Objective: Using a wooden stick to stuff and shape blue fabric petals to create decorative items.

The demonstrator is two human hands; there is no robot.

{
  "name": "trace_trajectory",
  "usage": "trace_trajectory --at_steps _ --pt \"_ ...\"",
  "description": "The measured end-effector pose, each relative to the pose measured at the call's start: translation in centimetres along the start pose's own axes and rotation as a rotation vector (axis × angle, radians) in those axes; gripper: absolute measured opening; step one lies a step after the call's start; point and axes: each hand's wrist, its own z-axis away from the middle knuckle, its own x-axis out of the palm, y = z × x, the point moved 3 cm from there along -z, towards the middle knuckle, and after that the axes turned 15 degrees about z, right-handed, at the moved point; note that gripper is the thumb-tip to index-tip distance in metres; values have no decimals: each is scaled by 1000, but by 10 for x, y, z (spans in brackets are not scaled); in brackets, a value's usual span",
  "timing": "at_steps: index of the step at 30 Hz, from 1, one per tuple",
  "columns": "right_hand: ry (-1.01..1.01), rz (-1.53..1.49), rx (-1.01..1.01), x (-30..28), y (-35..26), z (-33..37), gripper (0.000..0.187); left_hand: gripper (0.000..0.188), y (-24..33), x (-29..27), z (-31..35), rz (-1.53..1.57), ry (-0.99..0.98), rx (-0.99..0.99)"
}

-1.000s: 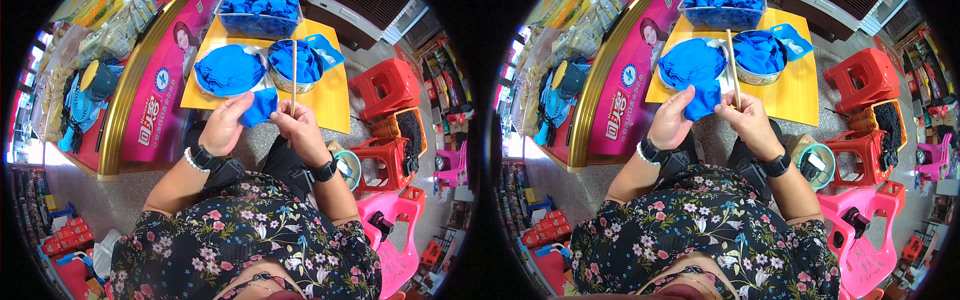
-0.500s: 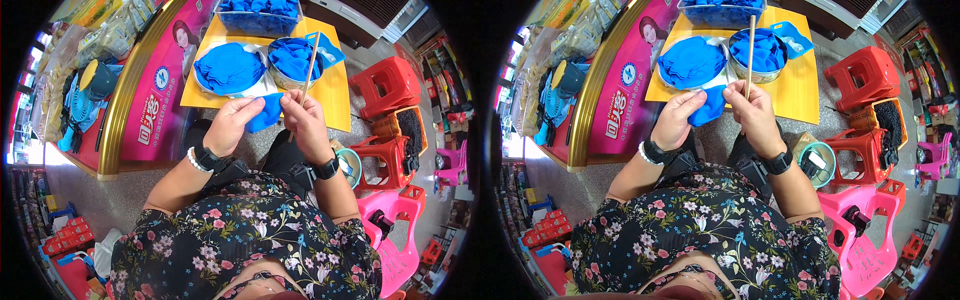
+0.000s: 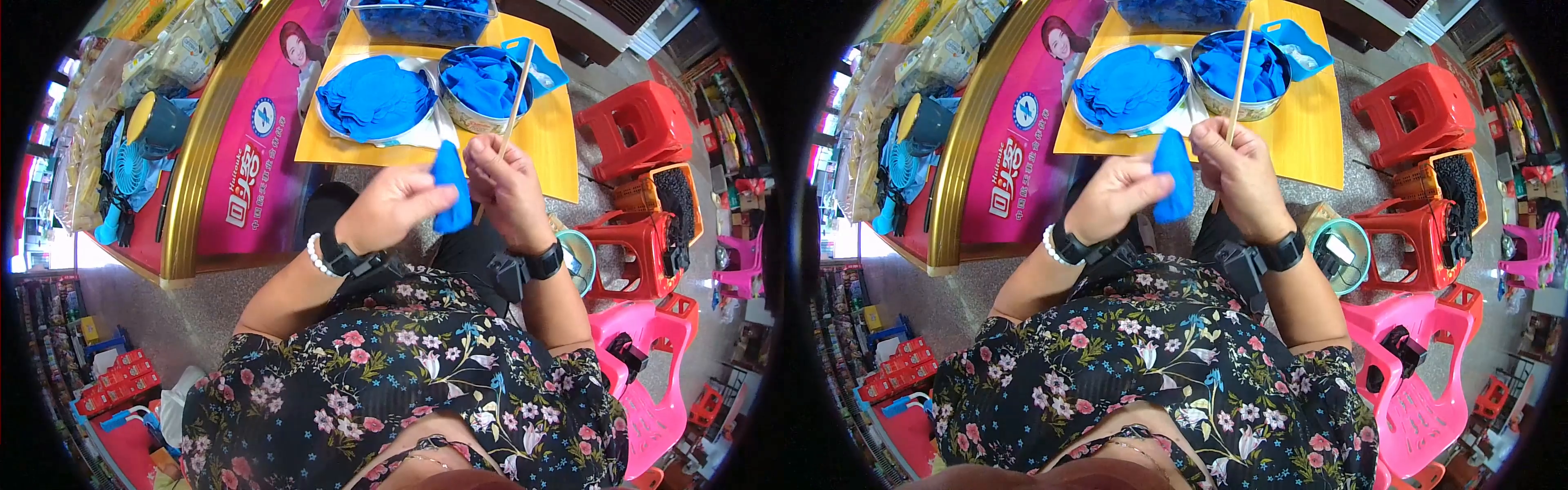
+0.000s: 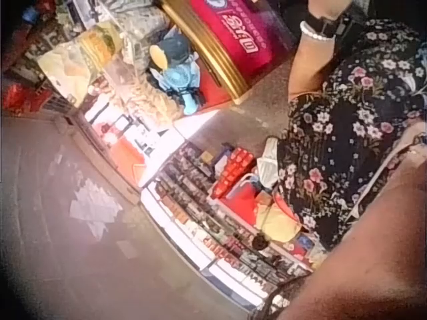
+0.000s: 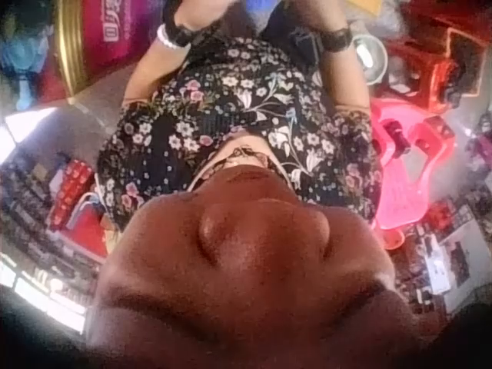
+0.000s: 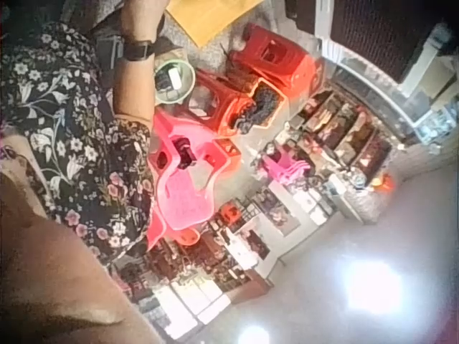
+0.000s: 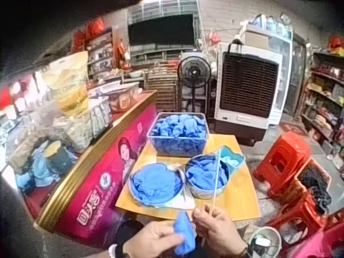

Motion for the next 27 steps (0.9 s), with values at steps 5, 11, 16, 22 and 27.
trace_trajectory --at_steps 5,11,16,22,27 --pt "-56 -79 33 2 -2 3 20 23 -2 -3 -3 4 219 254" --pt "-67 -9 -9 6 7 8 14 25 -6 -10 -1 -73 294 298" --pt "-85 -162 45 4 3 6 13 25 -3 -10 -4 -161 272 336" --pt "33 -33 -68 -4 2 2 17 13 -2 0 -2 -391 14 277" --pt "-19 64 53 0 1 8 20 11 10 2 -2 -574 270 473"
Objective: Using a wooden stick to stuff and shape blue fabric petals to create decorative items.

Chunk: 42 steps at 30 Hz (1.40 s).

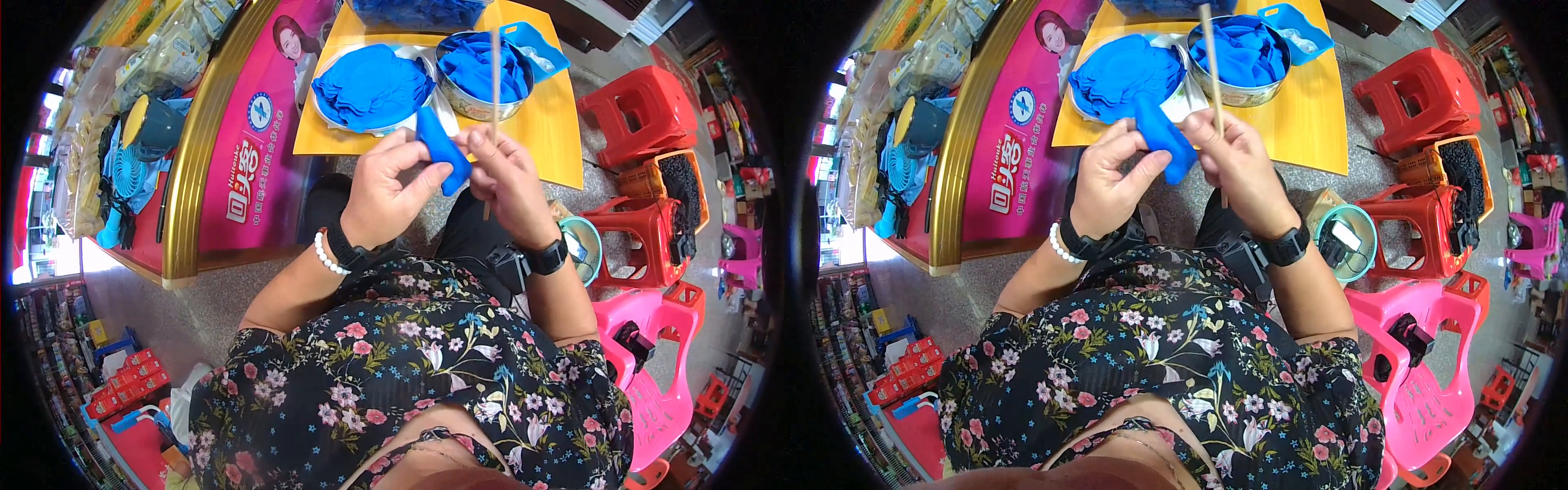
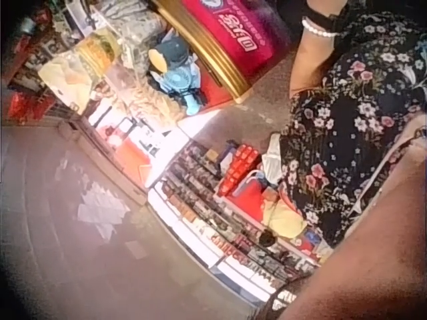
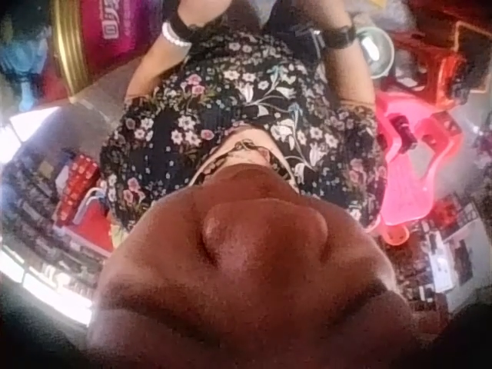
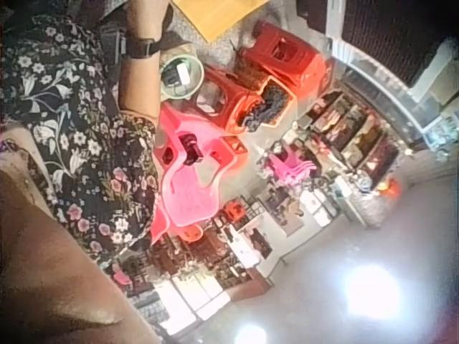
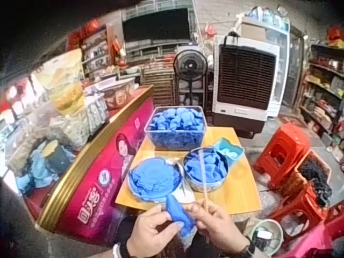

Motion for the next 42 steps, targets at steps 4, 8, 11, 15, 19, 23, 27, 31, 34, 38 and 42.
trace_trajectory --at_steps 4,8,11,15,19,23,27,31,34,38,42 --pt "-26 5 -89 5 4 1 13 17 -3 -1 0 -74 89 87" --pt "19 -3 -107 1 3 1 11 18 2 -4 -2 -237 135 160" --pt "90 -67 -121 0 4 0 8 13 -5 -16 -3 -187 219 130" --pt "100 -14 -202 10 0 4 10 22 -19 -10 -8 433 243 -215" --pt "83 216 -243 16 2 6 14 24 -25 -6 -7 661 269 -447" --pt "-38 145 -205 19 2 6 12 16 -43 -10 -3 787 297 -360" --pt "-84 -184 -37 17 5 3 11 12 -40 -6 -2 629 208 -272" --pt "-32 1 -65 18 5 2 17 13 -30 -5 -5 620 91 -217" --pt "-118 -63 -51 18 10 1 19 15 -31 -4 -5 836 117 -254" --pt "-6 82 -111 17 8 2 22 16 -34 -5 -6 853 113 -293" --pt "78 -1 -112 12 6 0 22 15 -32 2 -4 596 36 -139"
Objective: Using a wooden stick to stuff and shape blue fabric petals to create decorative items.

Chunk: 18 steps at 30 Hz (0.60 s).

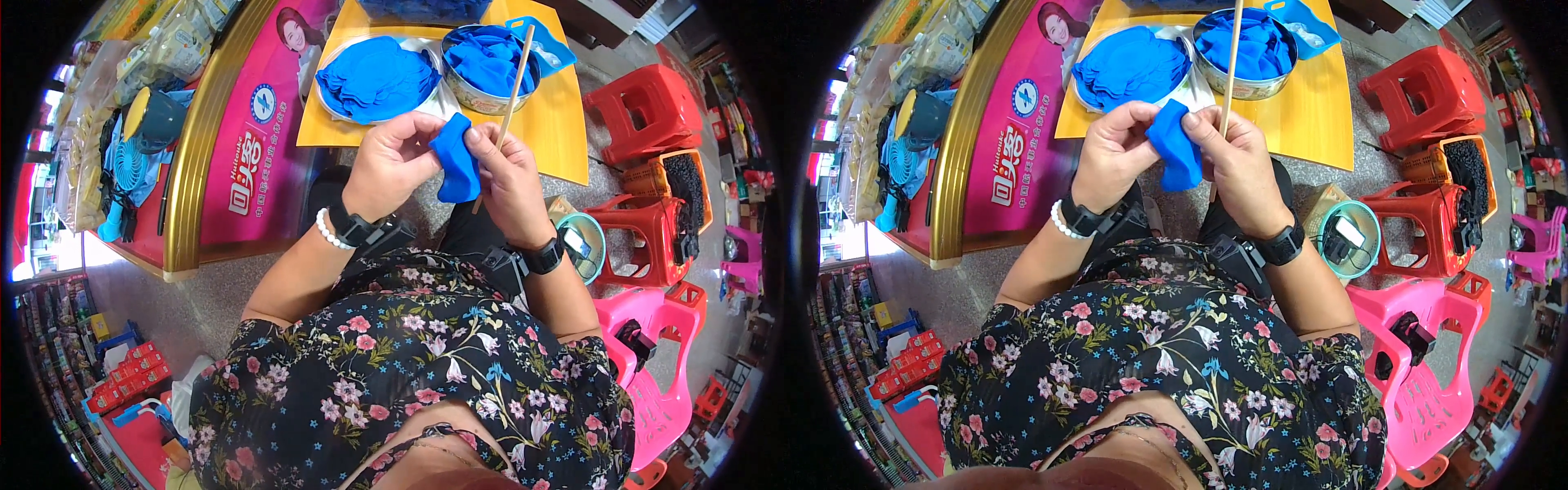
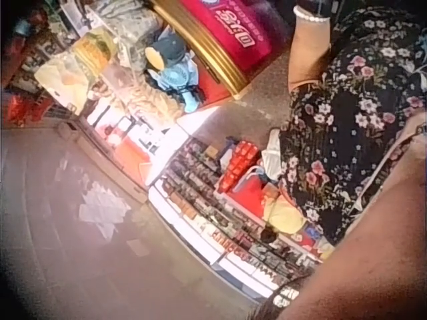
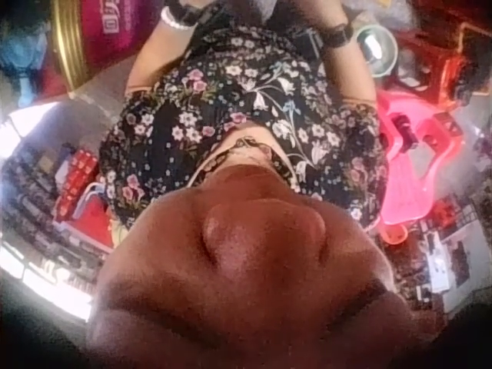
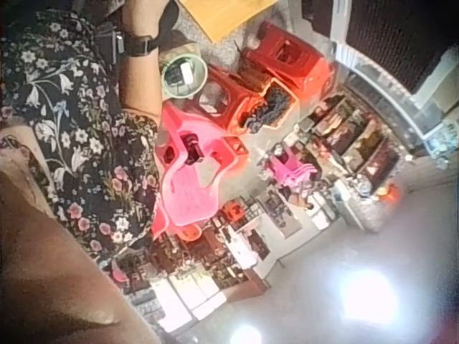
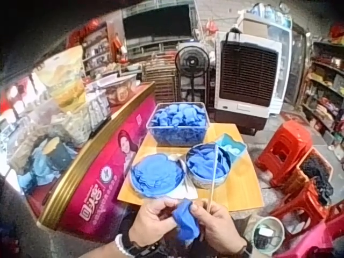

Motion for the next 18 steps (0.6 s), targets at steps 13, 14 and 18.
trace_trajectory --at_steps 13,14,18 --pt "-7 56 -47 3 4 2 15 11 6 12 -1 71 -27 71" --pt "-23 31 -38 4 6 2 14 11 5 12 -1 72 -27 70" --pt "-25 62 -27 3 6 2 13 15 9 7 0 -81 137 179"
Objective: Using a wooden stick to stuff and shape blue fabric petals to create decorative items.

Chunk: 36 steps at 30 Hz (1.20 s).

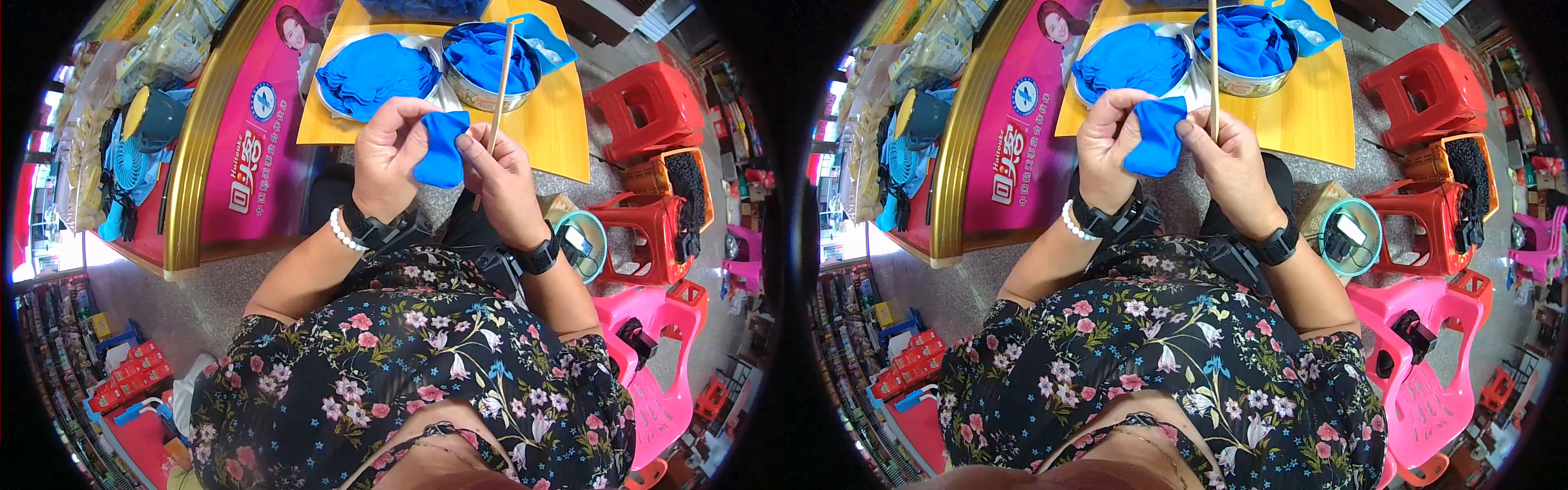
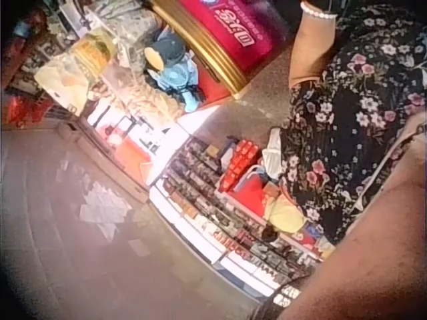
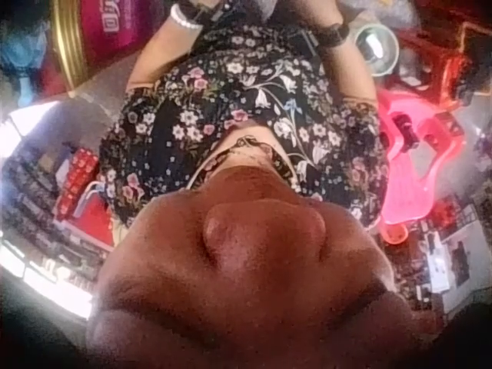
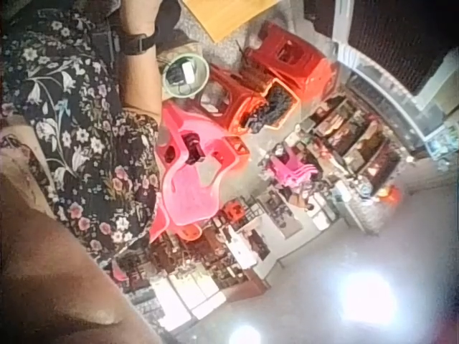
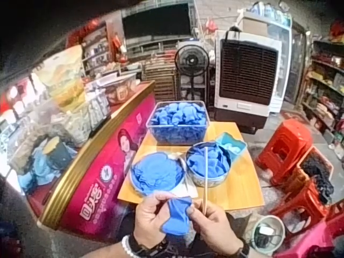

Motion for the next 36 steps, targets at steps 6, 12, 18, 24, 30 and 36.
trace_trajectory --at_steps 6,12,18,24,30,36 --pt "-9 37 7 -3 7 0 14 23 1 -5 0 -302 -162 82" --pt "42 78 -18 -1 3 -2 15 11 1 -4 2 4 -57 -75" --pt "76 -71 9 -8 7 0 13 11 0 -14 0 -240 20 77" --pt "-32 149 -80 3 11 2 15 13 -1 -7 -1 -352 25 98" --pt "-50 130 -41 7 5 6 17 16 2 -10 3 -681 -62 154" --pt "52 179 -53 -7 14 -1 16 19 -9 -20 4 -290 -24 -45"
